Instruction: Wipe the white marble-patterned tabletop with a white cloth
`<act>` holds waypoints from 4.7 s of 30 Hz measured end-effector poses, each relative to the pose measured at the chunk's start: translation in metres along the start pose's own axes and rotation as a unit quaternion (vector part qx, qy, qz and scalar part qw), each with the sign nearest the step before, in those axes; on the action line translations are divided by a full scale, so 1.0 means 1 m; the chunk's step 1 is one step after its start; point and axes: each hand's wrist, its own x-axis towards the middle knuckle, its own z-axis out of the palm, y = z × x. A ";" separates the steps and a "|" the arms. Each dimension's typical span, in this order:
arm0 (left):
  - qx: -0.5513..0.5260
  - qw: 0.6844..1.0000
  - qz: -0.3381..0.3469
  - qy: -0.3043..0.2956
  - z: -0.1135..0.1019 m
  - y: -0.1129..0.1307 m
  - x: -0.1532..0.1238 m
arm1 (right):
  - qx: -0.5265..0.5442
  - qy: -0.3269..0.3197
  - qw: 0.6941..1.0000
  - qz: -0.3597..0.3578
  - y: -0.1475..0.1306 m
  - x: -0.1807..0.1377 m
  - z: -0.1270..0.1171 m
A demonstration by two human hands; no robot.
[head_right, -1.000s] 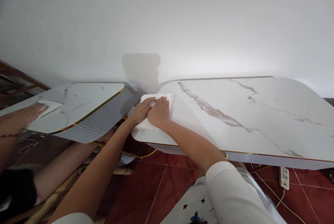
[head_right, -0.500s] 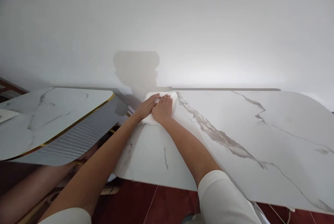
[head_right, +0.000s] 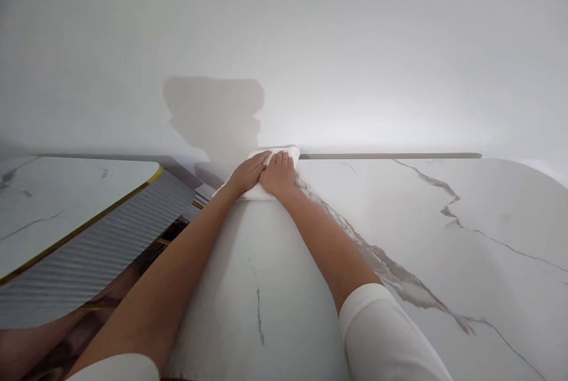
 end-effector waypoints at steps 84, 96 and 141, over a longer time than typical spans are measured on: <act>-0.043 0.998 0.038 0.002 -0.010 0.108 -0.077 | -0.069 0.016 0.997 -0.021 0.015 -0.119 -0.044; -0.041 0.998 0.030 0.022 0.008 0.077 -0.009 | -0.058 0.004 0.998 -0.007 0.037 -0.046 -0.033; -0.002 0.987 0.161 -0.021 -0.034 0.156 -0.185 | -0.049 0.009 0.999 0.008 -0.024 -0.238 -0.077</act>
